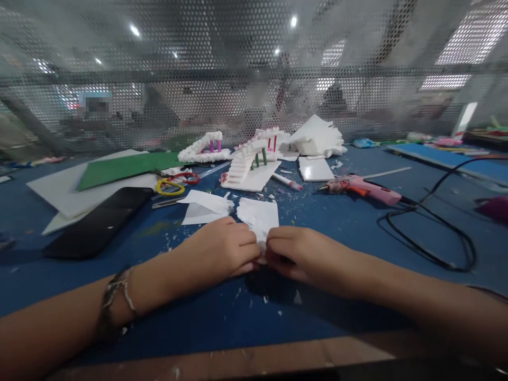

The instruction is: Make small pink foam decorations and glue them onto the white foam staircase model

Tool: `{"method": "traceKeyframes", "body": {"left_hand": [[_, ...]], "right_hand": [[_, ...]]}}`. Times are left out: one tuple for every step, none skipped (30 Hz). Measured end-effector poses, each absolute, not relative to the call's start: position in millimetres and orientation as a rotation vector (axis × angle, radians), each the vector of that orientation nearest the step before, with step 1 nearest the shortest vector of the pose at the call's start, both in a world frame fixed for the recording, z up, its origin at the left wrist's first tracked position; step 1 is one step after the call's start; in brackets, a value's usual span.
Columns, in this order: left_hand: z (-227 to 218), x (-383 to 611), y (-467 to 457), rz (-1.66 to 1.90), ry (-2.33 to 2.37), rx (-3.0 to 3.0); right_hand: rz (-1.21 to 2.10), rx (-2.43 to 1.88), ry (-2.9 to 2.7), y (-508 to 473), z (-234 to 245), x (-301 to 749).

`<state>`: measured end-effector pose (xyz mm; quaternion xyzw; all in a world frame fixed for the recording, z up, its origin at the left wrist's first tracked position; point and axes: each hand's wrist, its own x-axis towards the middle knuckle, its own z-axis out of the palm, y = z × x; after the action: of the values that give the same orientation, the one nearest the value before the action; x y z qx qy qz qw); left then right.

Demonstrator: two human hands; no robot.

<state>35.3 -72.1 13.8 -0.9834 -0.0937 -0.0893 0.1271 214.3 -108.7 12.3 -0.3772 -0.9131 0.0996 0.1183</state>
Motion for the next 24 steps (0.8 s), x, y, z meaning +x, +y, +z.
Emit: {"method": "traceKeyframes", "body": {"left_hand": [[14,36,-71,-0.255,-0.277,-2.884],[14,36,-71,-0.254,-0.291,-2.905],[14,36,-71,-0.265,-0.319,-2.924],[13,36,-72,-0.282,-0.361,-2.945],[12,37,-73,-0.303,-0.408,-2.971],[11,37,-74,-0.328,-0.457,-3.003],[11,37,-75,-0.364,-0.508,-3.043],[11,37,-75,-0.412,-0.565,-3.090],[12,37,-76,-0.468,-0.636,-3.139],[13,37,-76,-0.535,-0.724,-3.185],[15,37,-76,-0.616,-0.828,-3.216],[17,37,-76,-0.695,-0.937,-3.233],[20,36,-75,-0.763,-1.036,-3.243],[21,36,-75,-0.822,-1.112,-3.254],[23,36,-75,-0.878,-1.166,-3.275],[23,36,-75,-0.929,-1.207,-3.304],[23,36,-75,-0.978,-1.240,-3.341],[22,36,-76,-1.023,-1.268,-3.380],[21,36,-76,-1.069,-1.295,-3.416],[20,36,-77,-1.102,-1.325,-3.450],[19,37,-77,-1.124,-1.356,-3.480],[18,37,-78,-1.145,-1.382,-3.502],[17,37,-78,-1.168,-1.404,-3.515],[16,37,-79,-1.198,-1.423,-3.517]], "right_hand": [[0.301,-1.105,-2.658,-108,12,213],[0.312,-1.107,-2.645,-107,11,213],[0.325,-1.108,-2.625,-107,11,212],[0.337,-1.113,-2.601,-106,11,212],[0.348,-1.121,-2.573,-106,11,211],[0.358,-1.128,-2.543,-105,11,211],[0.368,-1.135,-2.512,-105,12,212],[0.378,-1.143,-2.480,-104,12,212],[0.391,-1.150,-2.449,-104,13,213],[0.406,-1.155,-2.419,-103,14,214],[0.417,-1.159,-2.391,-103,15,215],[0.422,-1.165,-2.364,-102,16,216],[0.418,-1.172,-2.336,-102,17,216],[0.408,-1.180,-2.310,-102,18,217],[0.393,-1.188,-2.284,-102,19,217],[0.381,-1.192,-2.262,-102,20,217],[0.375,-1.191,-2.246,-102,20,217],[0.376,-1.186,-2.236,-103,20,217],[0.378,-1.181,-2.230,-104,21,216],[0.377,-1.178,-2.229,-105,21,215],[0.374,-1.177,-2.229,-106,21,214],[0.369,-1.174,-2.232,-106,21,214],[0.362,-1.171,-2.238,-107,21,213],[0.356,-1.166,-2.245,-107,21,213]]}}
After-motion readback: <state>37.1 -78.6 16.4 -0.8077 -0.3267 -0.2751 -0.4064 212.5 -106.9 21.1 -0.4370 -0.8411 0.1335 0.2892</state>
